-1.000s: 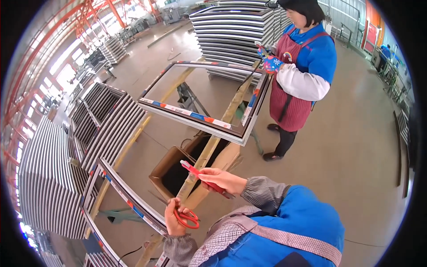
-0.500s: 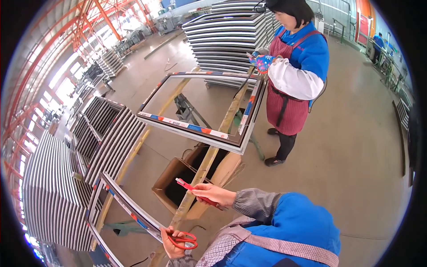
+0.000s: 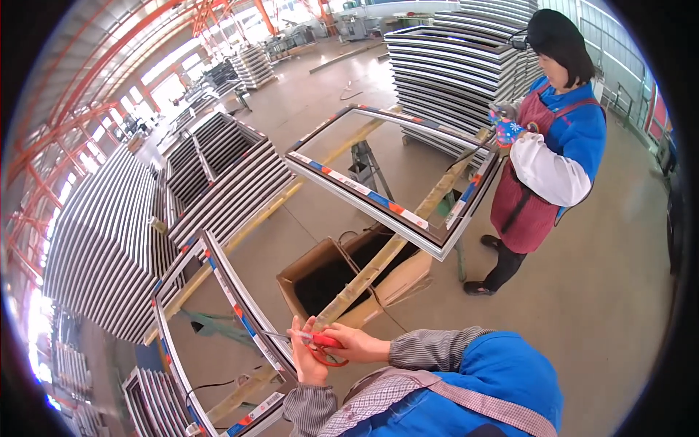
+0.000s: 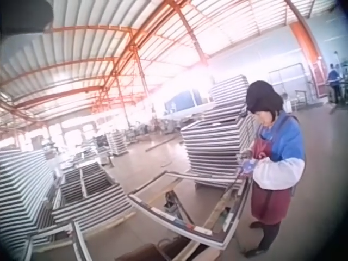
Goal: Fitting and cutting rubber seals into metal window frames.
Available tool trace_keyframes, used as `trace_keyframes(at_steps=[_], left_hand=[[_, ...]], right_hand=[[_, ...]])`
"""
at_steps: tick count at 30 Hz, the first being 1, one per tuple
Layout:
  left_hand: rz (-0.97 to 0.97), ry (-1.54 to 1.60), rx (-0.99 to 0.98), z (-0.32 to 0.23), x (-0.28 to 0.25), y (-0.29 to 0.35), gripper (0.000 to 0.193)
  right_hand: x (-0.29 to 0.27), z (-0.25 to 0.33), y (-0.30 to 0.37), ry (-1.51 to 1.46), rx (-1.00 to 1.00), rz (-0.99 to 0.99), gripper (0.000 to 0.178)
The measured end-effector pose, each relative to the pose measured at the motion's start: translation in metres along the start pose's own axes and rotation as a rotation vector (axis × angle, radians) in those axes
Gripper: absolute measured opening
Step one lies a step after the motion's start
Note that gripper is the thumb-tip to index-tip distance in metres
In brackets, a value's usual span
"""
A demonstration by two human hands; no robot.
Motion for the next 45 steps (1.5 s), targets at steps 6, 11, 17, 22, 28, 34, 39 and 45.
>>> trace_keyframes(at_steps=[6,11,17,22,28,34,39,45], left_hand=[[-0.059,-0.026,0.054,0.012,-0.013,-0.004,0.064],[-0.128,-0.065,-0.008,0.032,-0.028,-0.024,0.063],[-0.11,-0.494,-0.129,0.038,-0.028,-0.046,0.063],[-0.329,-1.968,0.402,0.038,-0.064,-0.092,0.088],[-0.217,-2.514,-0.055,0.06,-0.122,-0.138,0.057],[-0.17,-2.631,0.232,0.061,-0.121,-0.155,0.018],[-0.091,-2.74,0.302,0.059,-0.12,-0.156,0.028],[-0.035,-2.779,0.266,0.06,-0.122,-0.159,0.027]], right_hand=[[0.006,-0.002,0.0,0.28,0.028,0.142,0.042],[-0.008,-0.019,0.006,0.095,0.071,0.125,0.045],[-0.036,-0.061,0.028,-0.157,0.323,-0.047,0.039],[-0.074,-0.013,0.036,-0.148,0.601,-0.144,0.033],[-0.084,-0.016,0.059,-0.183,0.629,-0.217,0.033],[-0.09,-0.045,0.087,-0.14,0.651,-0.272,0.027],[-0.092,-0.048,0.086,-0.132,0.655,-0.293,0.024],[-0.086,-0.045,0.083,-0.157,0.605,-0.334,0.022]])
Point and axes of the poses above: each hand's wrist, its own y-axis away from the middle knuckle, its own x-axis out of the palm, z = x × y, the point moved 1 cm from there along -y, towards the middle knuckle, and after that the axes turned 6 degrees about -x, right-handed, at the moved point
